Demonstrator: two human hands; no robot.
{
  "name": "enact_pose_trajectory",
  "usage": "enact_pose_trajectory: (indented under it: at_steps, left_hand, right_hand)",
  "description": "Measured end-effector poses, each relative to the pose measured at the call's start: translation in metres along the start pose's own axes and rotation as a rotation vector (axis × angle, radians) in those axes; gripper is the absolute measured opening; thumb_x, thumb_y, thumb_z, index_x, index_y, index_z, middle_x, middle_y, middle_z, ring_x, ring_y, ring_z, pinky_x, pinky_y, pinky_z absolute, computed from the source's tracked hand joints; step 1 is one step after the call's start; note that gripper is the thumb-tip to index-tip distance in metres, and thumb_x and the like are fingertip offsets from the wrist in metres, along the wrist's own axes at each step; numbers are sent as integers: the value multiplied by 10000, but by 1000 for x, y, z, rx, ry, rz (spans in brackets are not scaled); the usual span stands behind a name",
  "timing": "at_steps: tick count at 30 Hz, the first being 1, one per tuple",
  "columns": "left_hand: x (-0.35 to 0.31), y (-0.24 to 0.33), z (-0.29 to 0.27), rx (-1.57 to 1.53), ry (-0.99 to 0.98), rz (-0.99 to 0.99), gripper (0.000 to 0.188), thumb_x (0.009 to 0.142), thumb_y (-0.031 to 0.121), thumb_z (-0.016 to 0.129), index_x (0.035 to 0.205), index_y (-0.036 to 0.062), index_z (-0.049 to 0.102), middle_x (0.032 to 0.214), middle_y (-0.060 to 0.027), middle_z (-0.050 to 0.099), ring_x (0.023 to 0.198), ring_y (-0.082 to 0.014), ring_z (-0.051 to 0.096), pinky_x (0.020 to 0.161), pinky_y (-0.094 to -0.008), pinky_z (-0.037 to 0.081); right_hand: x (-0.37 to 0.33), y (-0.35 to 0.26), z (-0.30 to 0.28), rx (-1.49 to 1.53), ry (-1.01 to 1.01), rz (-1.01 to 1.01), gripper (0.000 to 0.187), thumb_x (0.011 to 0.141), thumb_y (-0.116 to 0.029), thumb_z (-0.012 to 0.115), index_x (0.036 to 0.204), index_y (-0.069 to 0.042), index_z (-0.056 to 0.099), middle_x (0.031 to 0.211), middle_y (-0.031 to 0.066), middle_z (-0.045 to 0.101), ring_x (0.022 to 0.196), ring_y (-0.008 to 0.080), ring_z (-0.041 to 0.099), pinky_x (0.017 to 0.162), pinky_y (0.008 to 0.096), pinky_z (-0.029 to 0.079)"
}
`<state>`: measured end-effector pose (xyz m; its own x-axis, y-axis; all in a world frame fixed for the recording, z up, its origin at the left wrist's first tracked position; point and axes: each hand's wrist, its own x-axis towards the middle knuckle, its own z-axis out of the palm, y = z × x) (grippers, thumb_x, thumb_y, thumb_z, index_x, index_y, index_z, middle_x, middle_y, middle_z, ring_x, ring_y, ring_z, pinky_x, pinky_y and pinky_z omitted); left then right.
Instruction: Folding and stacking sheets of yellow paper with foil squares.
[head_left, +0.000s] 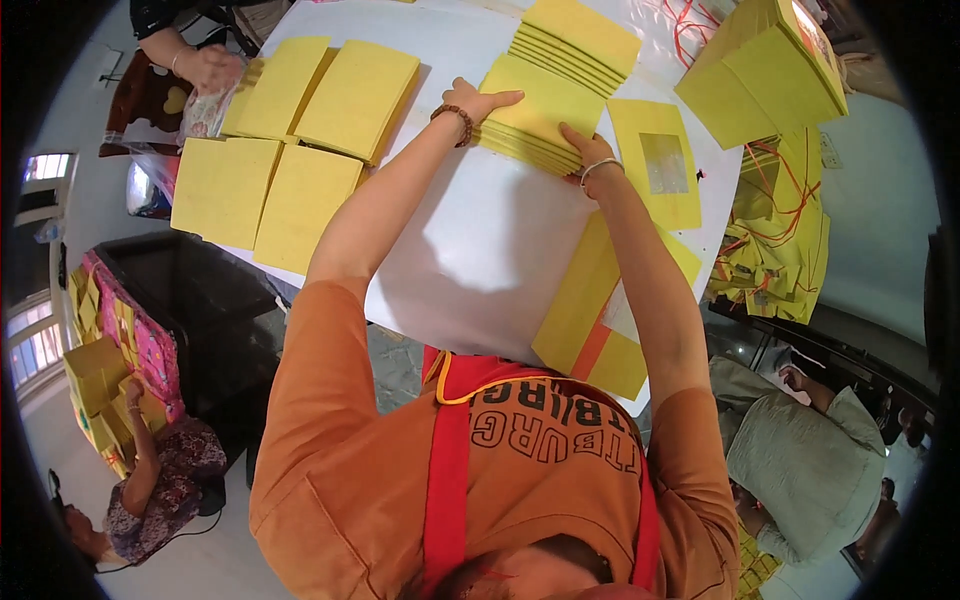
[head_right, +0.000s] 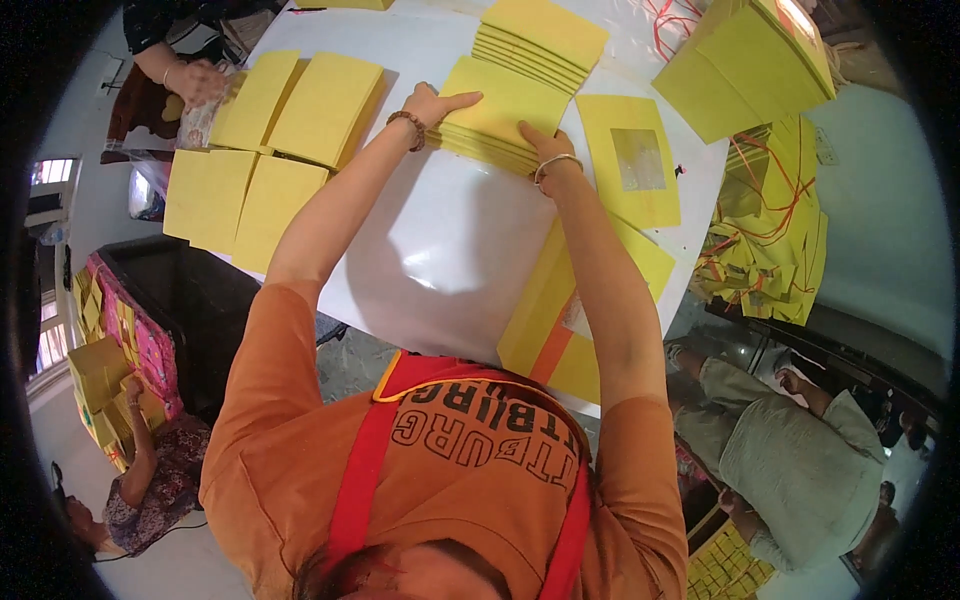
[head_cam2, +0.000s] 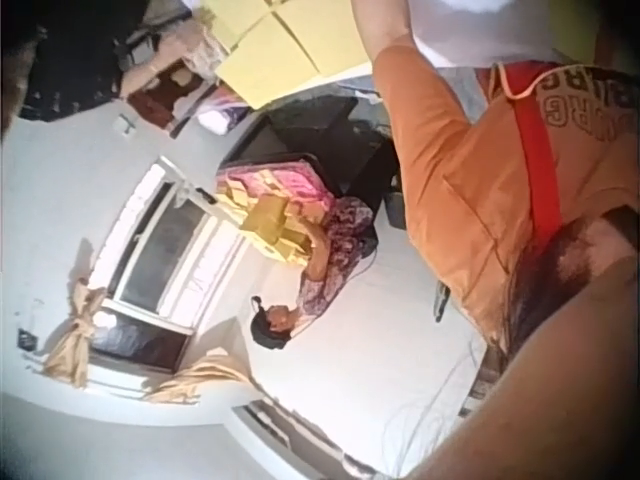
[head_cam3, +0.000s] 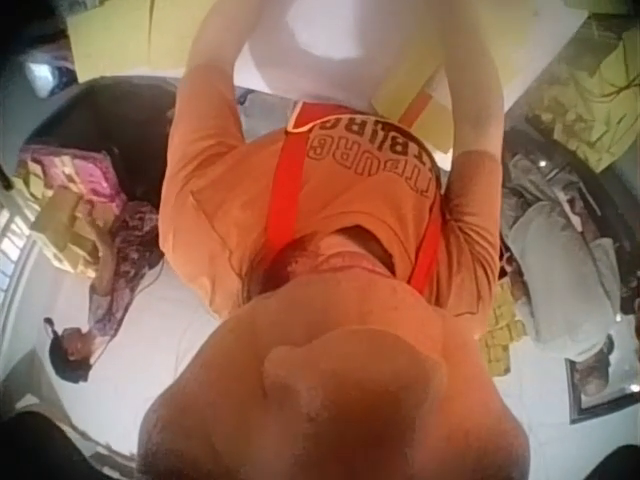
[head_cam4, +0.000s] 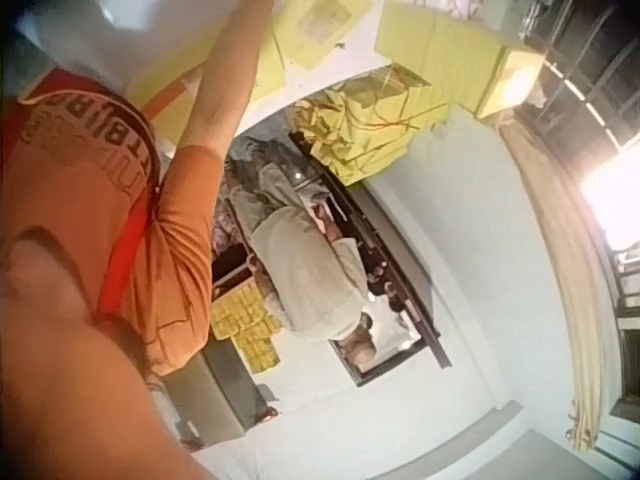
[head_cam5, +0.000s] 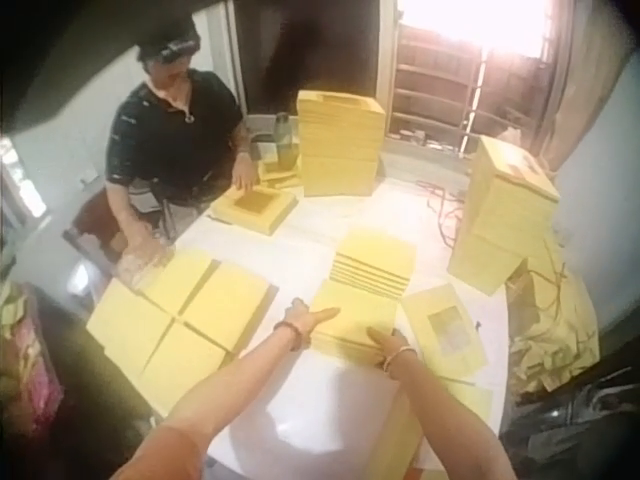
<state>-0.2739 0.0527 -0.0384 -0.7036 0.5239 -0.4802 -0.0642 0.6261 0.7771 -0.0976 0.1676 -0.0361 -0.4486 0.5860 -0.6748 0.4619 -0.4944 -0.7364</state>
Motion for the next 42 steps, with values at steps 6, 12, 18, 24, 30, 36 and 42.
enact_pose_trajectory:
  at_steps: [6,12,18,24,30,36,42]
  left_hand:
    - [3,1,-1,-298,-405,-42,1009,624,375,792,1249,-188,234,1134,-281,499,893,-254,620,636,-336,540]
    - [15,-4,4,-89,-34,96,1045,556,417,808,1313,-54,262,1217,-244,462,1058,-288,541,821,-374,494]
    - [32,0,5,82,-3,236,1004,568,520,761,1304,-9,329,1218,-228,482,1097,-301,511,919,-370,428]
    - [20,24,4,146,137,373,971,585,591,715,1287,14,372,1218,-231,478,1119,-308,487,927,-389,408]
    - [0,38,-2,165,414,545,693,708,529,639,1239,120,464,1201,-142,500,1098,-313,480,901,-414,390]
    - [-90,42,52,50,188,992,305,763,261,612,1021,98,625,967,-125,604,952,-282,562,820,-368,436]
    - [-202,4,103,240,-229,1226,214,725,105,633,931,48,613,936,-123,593,903,-296,552,774,-385,441]
  right_hand:
    - [-2,-1,-3,-12,9,5,514,732,-433,702,1112,-163,488,997,35,587,815,188,588,615,366,479]
    - [-15,-6,5,126,-19,-34,499,743,-395,697,1113,-148,471,979,34,596,828,194,587,642,371,471]
    - [-46,-32,5,284,95,-258,569,754,-127,693,1216,2,386,1109,131,532,922,239,574,714,373,506]
    - [-244,-30,-75,247,-568,-951,326,900,-148,505,1220,-100,466,816,48,569,688,142,524,631,296,417]
    - [-350,-42,-90,198,-1295,-1422,399,809,-266,672,1166,-179,517,886,7,633,701,114,583,558,251,346]
    - [-376,-22,-78,275,-1348,-1333,391,762,-487,627,944,-165,501,845,54,611,569,180,526,499,291,301]
    - [-353,26,-122,34,-1210,-1443,211,850,-335,594,875,-125,596,794,29,619,673,190,582,530,311,374]
